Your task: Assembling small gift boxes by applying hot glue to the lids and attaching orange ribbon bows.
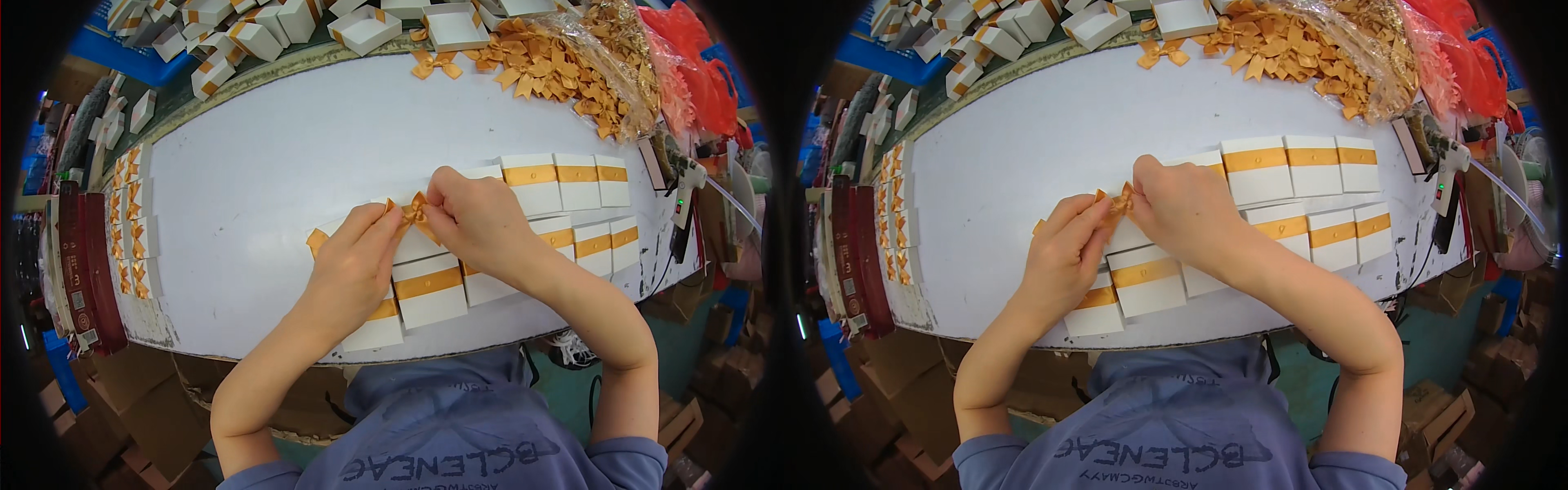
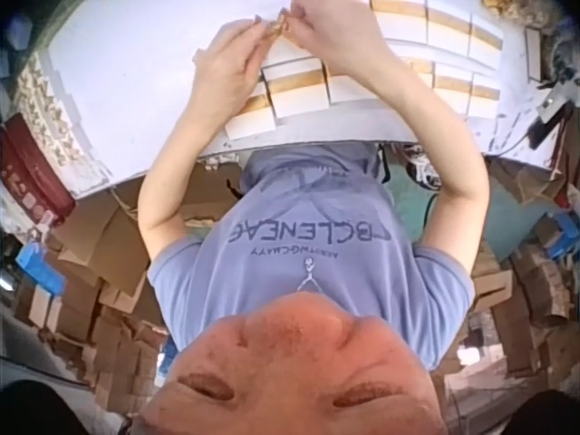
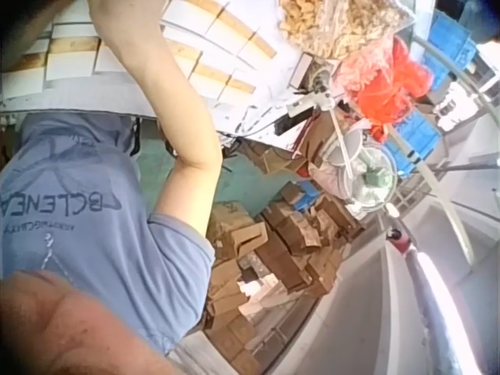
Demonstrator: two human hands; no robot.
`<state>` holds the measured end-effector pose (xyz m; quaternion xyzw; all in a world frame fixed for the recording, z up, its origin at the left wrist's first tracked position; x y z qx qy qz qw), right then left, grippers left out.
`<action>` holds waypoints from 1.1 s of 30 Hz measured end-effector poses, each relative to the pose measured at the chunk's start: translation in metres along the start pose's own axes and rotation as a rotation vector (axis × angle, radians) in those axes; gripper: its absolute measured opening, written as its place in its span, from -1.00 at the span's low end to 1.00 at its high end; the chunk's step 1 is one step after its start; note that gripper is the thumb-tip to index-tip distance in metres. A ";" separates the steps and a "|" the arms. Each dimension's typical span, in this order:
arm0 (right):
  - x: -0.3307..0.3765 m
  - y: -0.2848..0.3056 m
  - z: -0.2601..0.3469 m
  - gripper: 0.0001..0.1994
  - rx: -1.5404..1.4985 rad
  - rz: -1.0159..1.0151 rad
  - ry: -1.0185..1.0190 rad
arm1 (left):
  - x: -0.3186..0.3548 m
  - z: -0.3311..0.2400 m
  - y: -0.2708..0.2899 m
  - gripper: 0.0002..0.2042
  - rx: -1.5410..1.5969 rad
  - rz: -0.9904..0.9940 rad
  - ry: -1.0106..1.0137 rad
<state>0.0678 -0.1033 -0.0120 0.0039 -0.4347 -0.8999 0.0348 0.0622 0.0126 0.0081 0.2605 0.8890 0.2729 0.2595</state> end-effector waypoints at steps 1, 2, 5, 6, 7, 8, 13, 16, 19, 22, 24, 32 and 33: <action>-0.001 -0.002 0.000 -0.88 0.047 0.010 -0.002 | 0.000 0.003 -0.004 -0.76 -0.004 0.026 0.029; -0.001 -0.005 -0.002 -0.88 0.048 0.011 -0.005 | 0.000 0.006 -0.008 -0.78 -0.008 0.053 0.055; -0.002 -0.006 -0.002 -0.89 0.123 -0.027 0.018 | -0.001 -0.003 -0.011 -0.76 -0.325 0.076 -0.069; -0.004 -0.007 -0.003 -0.90 0.129 -0.001 0.000 | -0.002 -0.002 -0.011 -0.76 -0.323 0.075 -0.069; -0.006 -0.008 -0.004 -0.90 0.135 0.026 -0.018 | -0.003 -0.006 -0.011 -0.75 -0.405 0.075 -0.120; -0.009 -0.005 -0.004 -0.90 0.137 0.026 -0.016 | -0.003 -0.010 -0.011 -0.73 -0.491 0.073 -0.170; -0.062 0.026 -0.029 -0.89 0.119 -0.006 -0.082 | 0.004 -0.001 -0.017 -0.62 -0.460 0.142 -0.107; -0.101 0.057 -0.055 -0.82 0.309 -0.303 -0.072 | 0.003 -0.008 -0.021 -0.58 -0.512 0.175 -0.132; -0.126 0.055 -0.084 -0.80 0.555 -0.257 -0.199 | 0.000 -0.007 -0.022 -0.57 -0.529 0.200 -0.132; -0.133 0.046 -0.096 -0.80 0.483 -0.143 -0.270 | -0.012 -0.004 -0.010 -0.55 -0.423 0.200 -0.091; -0.125 0.033 -0.063 -0.82 0.317 -0.006 -0.053 | -0.030 0.003 0.012 -0.51 -0.222 0.097 -0.037; -0.042 0.071 0.032 -0.80 0.347 -0.353 0.484 | -0.100 0.024 0.015 -0.63 0.301 0.068 0.315; -0.033 0.091 0.019 -0.77 0.183 -0.496 0.334 | -0.098 0.028 0.015 -0.71 0.385 -0.010 0.353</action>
Point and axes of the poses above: each hand's wrist, its own x-axis away from the middle knuckle, its own y-axis out of the back of the hand, z = x × y, the point moved 9 cm from there along -x, towards the middle knuckle, and after that the axes turned 6 degrees about x, right-handed, at the moved point
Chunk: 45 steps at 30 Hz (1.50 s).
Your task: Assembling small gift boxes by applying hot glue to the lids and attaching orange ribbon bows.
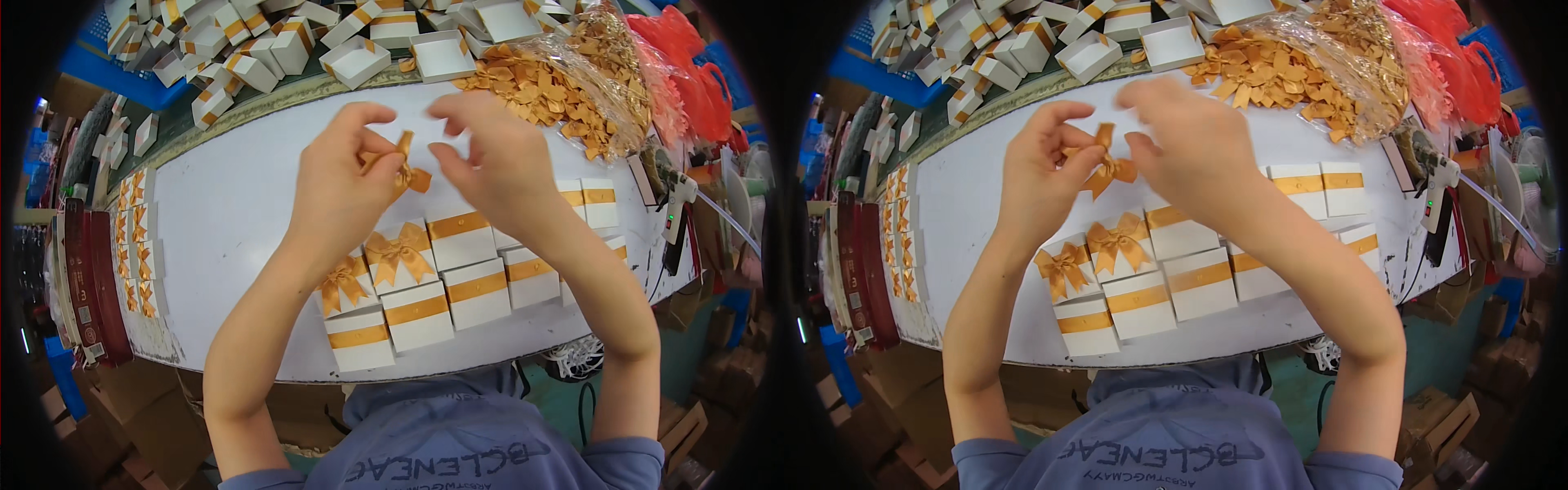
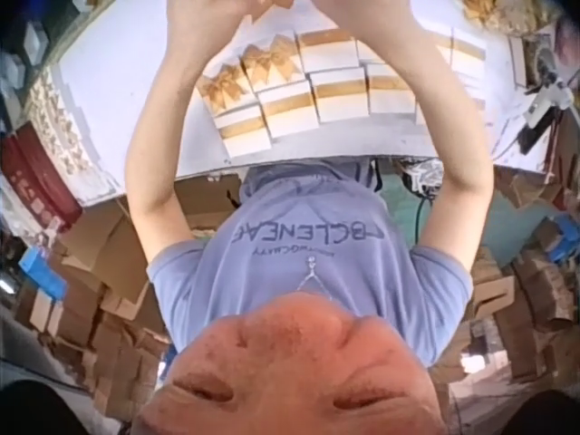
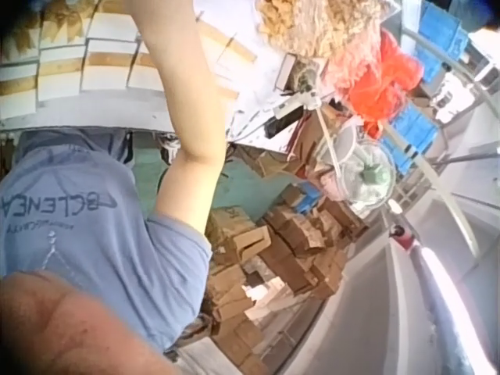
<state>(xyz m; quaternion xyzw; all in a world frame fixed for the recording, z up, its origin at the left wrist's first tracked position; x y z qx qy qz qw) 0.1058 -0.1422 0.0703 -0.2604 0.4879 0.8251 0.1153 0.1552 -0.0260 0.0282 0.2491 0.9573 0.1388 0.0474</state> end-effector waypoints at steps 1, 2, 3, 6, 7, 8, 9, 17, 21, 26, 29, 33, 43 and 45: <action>0.007 0.004 0.001 -0.77 0.005 -0.005 -0.001 | 0.002 0.004 -0.005 -0.71 0.000 0.004 -0.006; 0.022 -0.006 -0.029 -0.75 -0.446 0.073 -0.393 | 0.004 0.009 -0.001 -0.80 0.267 -0.092 -0.010; 0.047 -0.027 -0.045 -0.71 -0.901 0.149 -0.783 | 0.008 0.013 0.003 -0.87 0.533 -0.188 -0.013; 0.069 -0.039 -0.024 -0.65 -1.098 0.333 -0.931 | 0.023 0.012 -0.020 -0.86 0.632 -0.190 0.037; 0.073 -0.042 -0.028 -0.70 -1.134 0.254 -0.975 | 0.025 0.014 -0.028 -0.93 0.643 -0.175 0.018; 0.078 -0.043 -0.032 -0.70 -1.133 0.249 -0.982 | 0.029 0.014 -0.032 -0.93 0.644 -0.168 0.022; 0.078 -0.040 -0.037 -0.73 -1.096 0.222 -0.944 | 0.032 0.016 -0.038 -0.93 0.552 -0.138 0.064; 0.102 -0.035 -0.064 -0.80 -0.758 0.341 -0.884 | 0.063 0.008 -0.061 -0.77 -0.101 0.061 -0.139; 0.094 -0.027 -0.059 -0.85 -0.504 0.393 -0.752 | 0.065 0.007 -0.063 -0.77 -0.203 0.069 -0.171; 0.089 -0.026 -0.052 -0.89 -0.318 0.430 -0.636 | 0.065 0.012 -0.069 -0.78 -0.235 0.114 -0.157; 0.087 -0.028 -0.049 -0.88 -0.193 0.456 -0.575 | 0.064 0.013 -0.072 -0.77 -0.293 0.127 -0.180; 0.086 -0.029 -0.046 -0.87 -0.016 0.458 -0.447 | 0.065 0.001 -0.079 -0.75 -0.577 0.143 -0.351; 0.041 -0.017 -0.109 -0.86 -0.017 0.355 -0.504 | 0.074 -0.003 -0.094 -0.63 -0.937 0.144 -0.526; 0.021 0.007 -0.145 -0.86 0.161 0.154 -0.484 | 0.072 -0.007 -0.100 -0.62 -0.952 0.155 -0.532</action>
Point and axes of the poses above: each hand's wrist, its own x-axis away from the middle knuckle, its own y-axis out of the back of the hand, z = x × y, the point moved 9 cm from there along -x, towards the middle knuckle, and after that the axes turned 6 degrees about x, right-handed, at the moved point
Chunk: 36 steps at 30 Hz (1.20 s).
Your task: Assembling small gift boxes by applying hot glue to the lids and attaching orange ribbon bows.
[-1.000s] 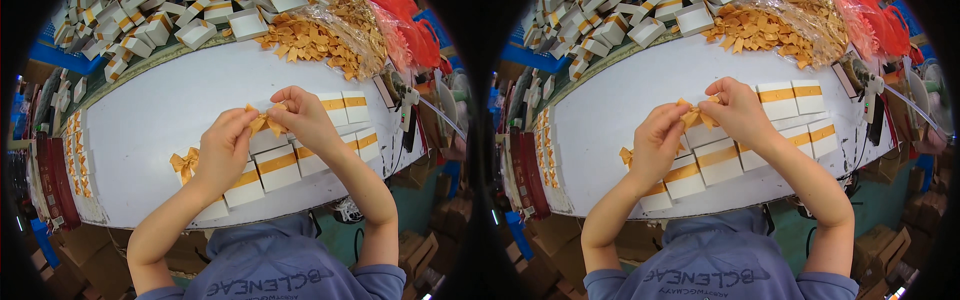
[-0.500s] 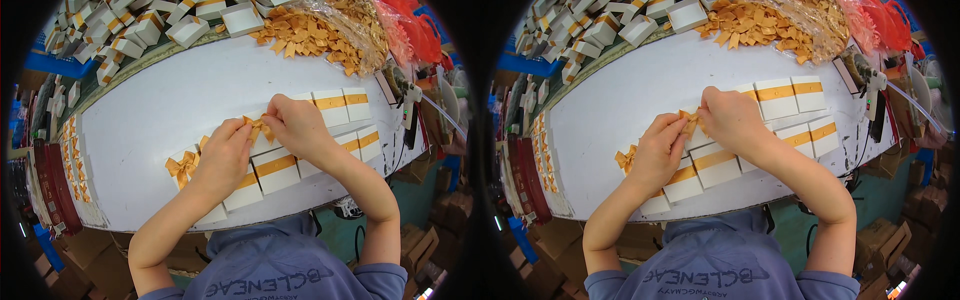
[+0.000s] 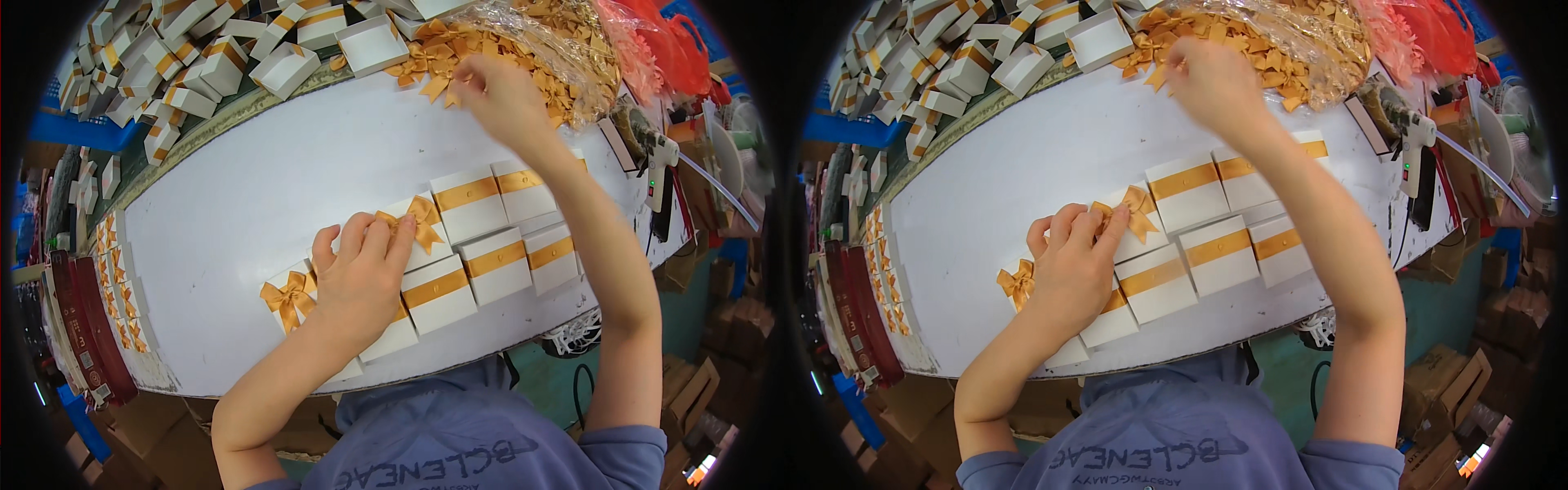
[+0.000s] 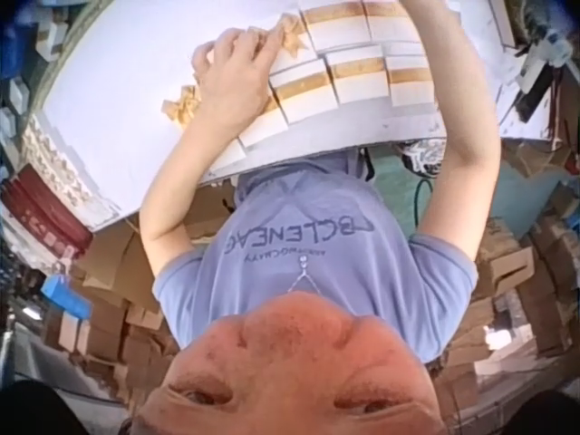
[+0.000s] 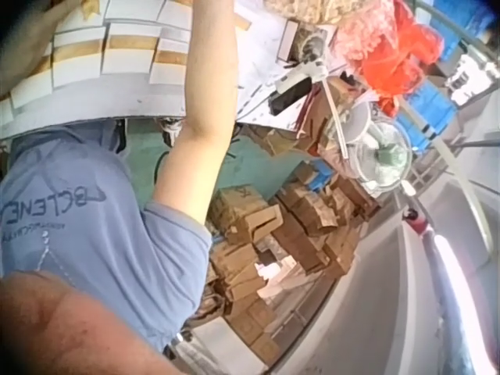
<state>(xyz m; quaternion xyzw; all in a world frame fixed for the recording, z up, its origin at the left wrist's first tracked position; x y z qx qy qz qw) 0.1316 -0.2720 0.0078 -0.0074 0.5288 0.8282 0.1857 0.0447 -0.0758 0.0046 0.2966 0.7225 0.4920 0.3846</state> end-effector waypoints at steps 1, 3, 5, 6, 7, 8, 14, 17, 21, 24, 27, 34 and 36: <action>-0.012 0.005 -0.009 -0.86 0.096 -0.064 0.002 | -0.001 -0.002 -0.001 -0.61 -0.015 0.013 -0.008; -0.028 -0.011 -0.013 -0.86 0.237 0.005 0.012 | 0.000 -0.001 -0.002 -0.59 -0.003 0.047 0.006; -0.032 -0.024 -0.014 -0.85 0.380 0.073 0.021 | -0.002 0.002 -0.002 -0.58 0.010 0.080 0.019; -0.032 -0.030 -0.016 -0.87 0.394 0.120 0.006 | -0.006 0.008 0.003 -0.60 0.096 0.062 0.035; -0.031 -0.034 -0.020 -0.88 0.410 0.167 -0.012 | -0.012 0.012 0.008 -0.62 0.185 0.045 0.049; -0.029 -0.033 -0.018 -0.88 0.407 0.167 -0.008 | -0.019 0.016 0.010 -0.62 0.181 0.045 0.054; 0.008 0.014 0.042 -0.89 0.072 0.080 0.213 | -0.084 0.063 0.015 -0.84 0.776 -0.228 0.311; 0.033 0.027 0.054 -0.82 -0.031 0.109 0.290 | -0.092 0.067 -0.012 -0.88 1.171 -0.197 0.469; 0.062 0.022 0.018 -0.79 -0.639 0.193 -0.105 | -0.075 0.050 -0.013 -0.92 1.370 -0.300 0.590; 0.086 -0.004 0.009 -0.82 -0.996 0.377 -0.378 | -0.066 0.030 -0.021 -0.93 1.419 -0.220 0.600; 0.091 -0.005 -0.006 -0.85 -0.978 0.340 -0.384 | -0.057 0.020 -0.027 -0.82 1.256 -0.131 0.515; 0.094 0.001 -0.011 -0.86 -0.426 0.288 -0.162 | -0.050 0.000 -0.030 -0.73 0.818 0.004 0.276; 0.094 0.001 -0.009 -0.87 -0.359 0.258 -0.117 | -0.049 -0.003 -0.029 -0.72 0.778 0.003 0.245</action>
Point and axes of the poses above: each hand's wrist, its own x-axis away from the middle knuckle, its own y-axis out of the back of the hand, z = x × y, the point moved 9 cm from there along -x, towards the middle knuckle, and after that the axes turned 6 degrees about x, right-handed, at the moved point
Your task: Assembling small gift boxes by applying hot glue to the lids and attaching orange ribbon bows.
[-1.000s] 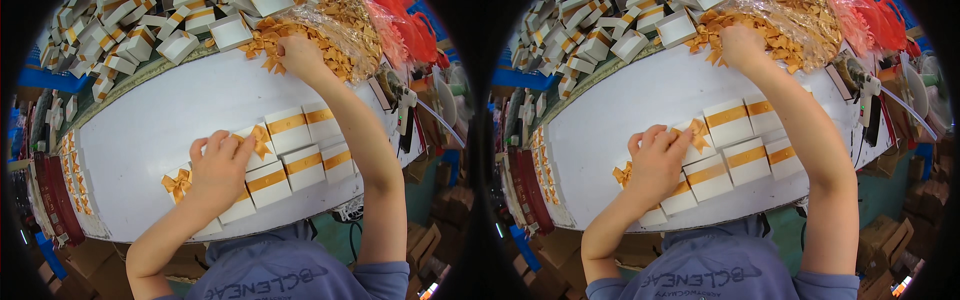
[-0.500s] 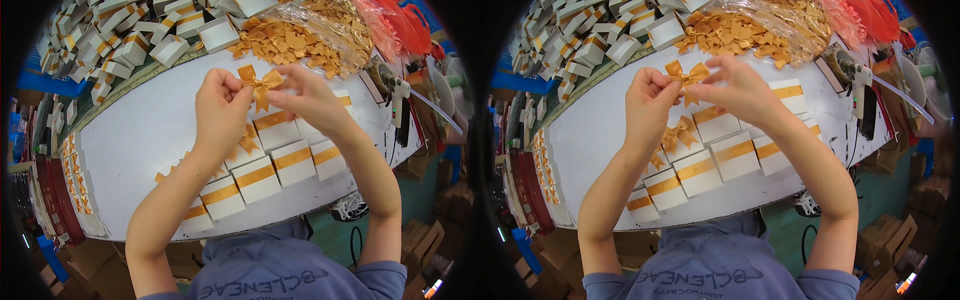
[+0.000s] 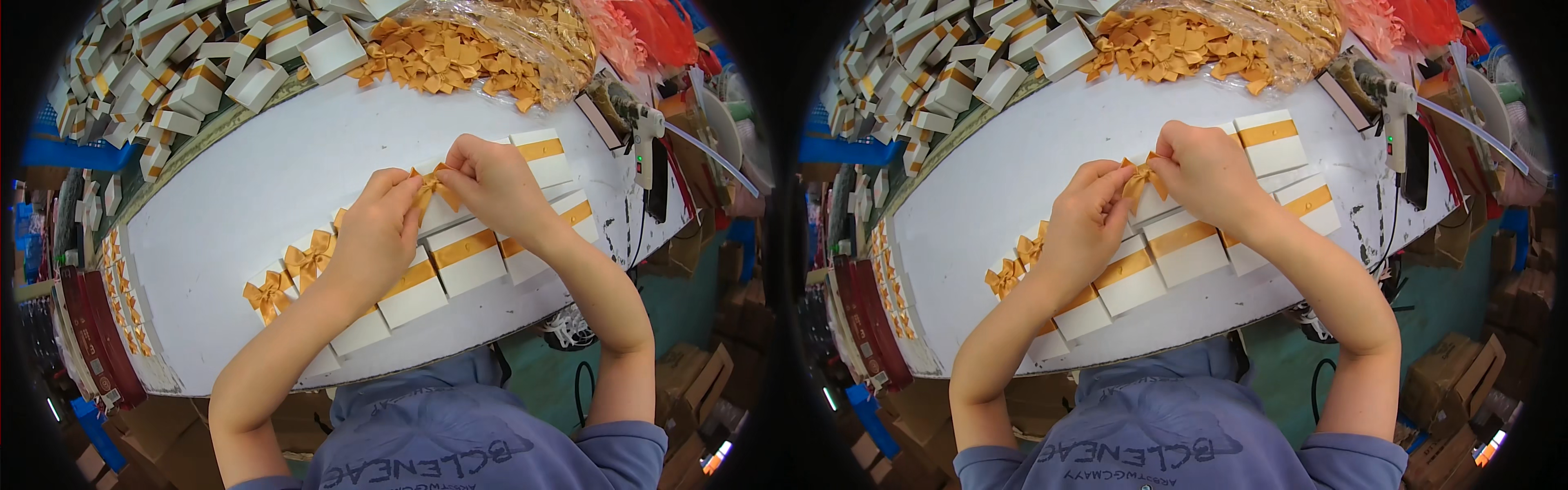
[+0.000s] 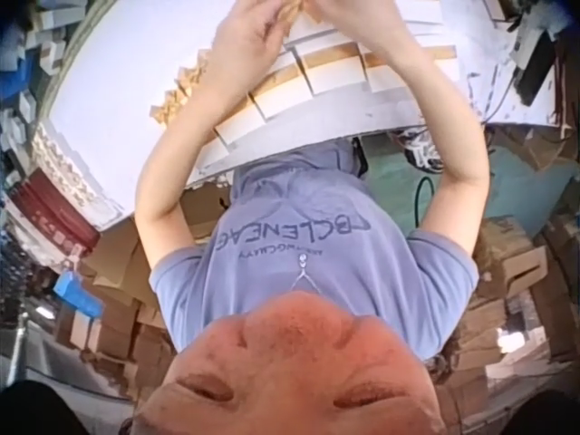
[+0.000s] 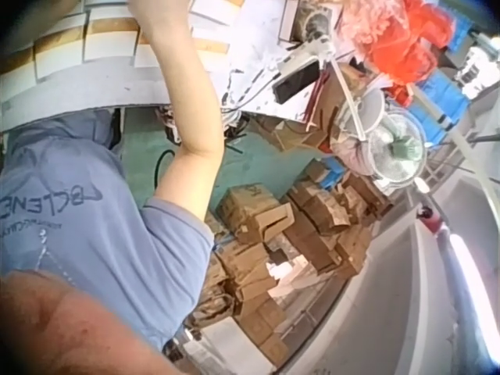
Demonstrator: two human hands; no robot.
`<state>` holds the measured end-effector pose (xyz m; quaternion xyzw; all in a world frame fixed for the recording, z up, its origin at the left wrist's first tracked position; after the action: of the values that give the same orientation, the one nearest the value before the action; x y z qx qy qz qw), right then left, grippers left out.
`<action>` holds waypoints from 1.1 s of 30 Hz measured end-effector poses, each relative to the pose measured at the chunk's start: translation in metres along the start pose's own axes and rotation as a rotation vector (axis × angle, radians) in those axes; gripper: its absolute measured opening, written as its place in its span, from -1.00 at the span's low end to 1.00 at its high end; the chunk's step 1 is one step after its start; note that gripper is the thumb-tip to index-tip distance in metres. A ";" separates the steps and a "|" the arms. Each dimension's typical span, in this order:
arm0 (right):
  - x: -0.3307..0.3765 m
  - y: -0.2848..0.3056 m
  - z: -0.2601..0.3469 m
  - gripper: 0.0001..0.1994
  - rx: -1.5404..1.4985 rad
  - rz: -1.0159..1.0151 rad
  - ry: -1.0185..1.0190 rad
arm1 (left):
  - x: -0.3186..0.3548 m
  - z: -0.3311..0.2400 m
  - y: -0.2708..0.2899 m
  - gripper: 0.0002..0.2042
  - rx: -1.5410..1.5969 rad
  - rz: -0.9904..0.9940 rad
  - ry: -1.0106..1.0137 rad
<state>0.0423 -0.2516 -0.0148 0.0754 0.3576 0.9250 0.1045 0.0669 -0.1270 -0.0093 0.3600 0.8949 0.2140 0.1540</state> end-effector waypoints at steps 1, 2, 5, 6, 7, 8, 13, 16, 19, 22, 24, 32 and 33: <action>0.000 0.000 0.003 -0.88 0.071 -0.025 0.042 | 0.000 -0.002 -0.001 -0.72 -0.040 0.004 -0.029; 0.000 -0.003 0.001 -0.88 0.071 -0.025 0.040 | 0.000 -0.001 -0.002 -0.72 -0.039 0.005 -0.028; 0.000 -0.003 0.008 -0.88 0.230 -0.086 0.133 | -0.001 -0.014 -0.008 -0.71 -0.344 0.017 -0.180; 0.000 -0.004 0.009 -0.86 0.295 -0.084 0.143 | -0.001 -0.021 -0.009 -0.70 -0.468 0.017 -0.239; -0.001 -0.005 0.010 -0.85 0.359 -0.081 0.153 | 0.001 -0.026 -0.011 -0.69 -0.592 0.017 -0.299; -0.004 -0.003 0.010 -0.85 0.361 -0.082 0.154 | 0.001 -0.024 -0.011 -0.69 -0.592 0.016 -0.300; -0.056 0.035 0.002 -0.86 0.333 -0.189 0.083 | 0.006 -0.017 -0.018 -0.59 -0.635 0.111 -0.290; -0.088 0.056 -0.014 -0.84 0.521 -0.382 0.114 | 0.005 -0.022 -0.020 -0.54 -0.664 0.094 -0.322; -0.113 0.054 -0.035 -0.84 0.712 -0.349 0.072 | 0.002 -0.023 -0.023 -0.59 -0.672 0.116 -0.317; -0.118 0.046 -0.038 -0.85 0.688 -0.209 -0.017 | -0.004 -0.018 -0.015 -0.65 -0.555 0.127 -0.266; -0.112 0.048 -0.032 -0.86 0.640 -0.164 -0.050 | -0.016 -0.019 0.006 -0.66 -0.372 0.019 -0.255; -0.085 0.045 -0.014 -0.89 -0.084 0.087 0.004 | -0.058 -0.038 0.041 -0.59 -0.136 -0.163 -0.331; -0.080 0.049 -0.012 -0.89 -0.084 0.085 0.002 | -0.057 -0.055 0.040 -0.61 -0.254 -0.169 -0.476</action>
<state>0.1107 -0.3146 0.0043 0.0854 0.3148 0.9429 0.0678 0.1064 -0.1566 0.0645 0.3021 0.8264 0.2204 0.4210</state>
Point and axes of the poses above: each hand's wrist, its own x-axis away from the middle knuckle, its own y-axis out of the back of the hand, z = x × y, the point moved 9 cm from there along -x, towards the middle knuckle, and after that the axes turned 6 degrees about x, right-handed, at the moved point
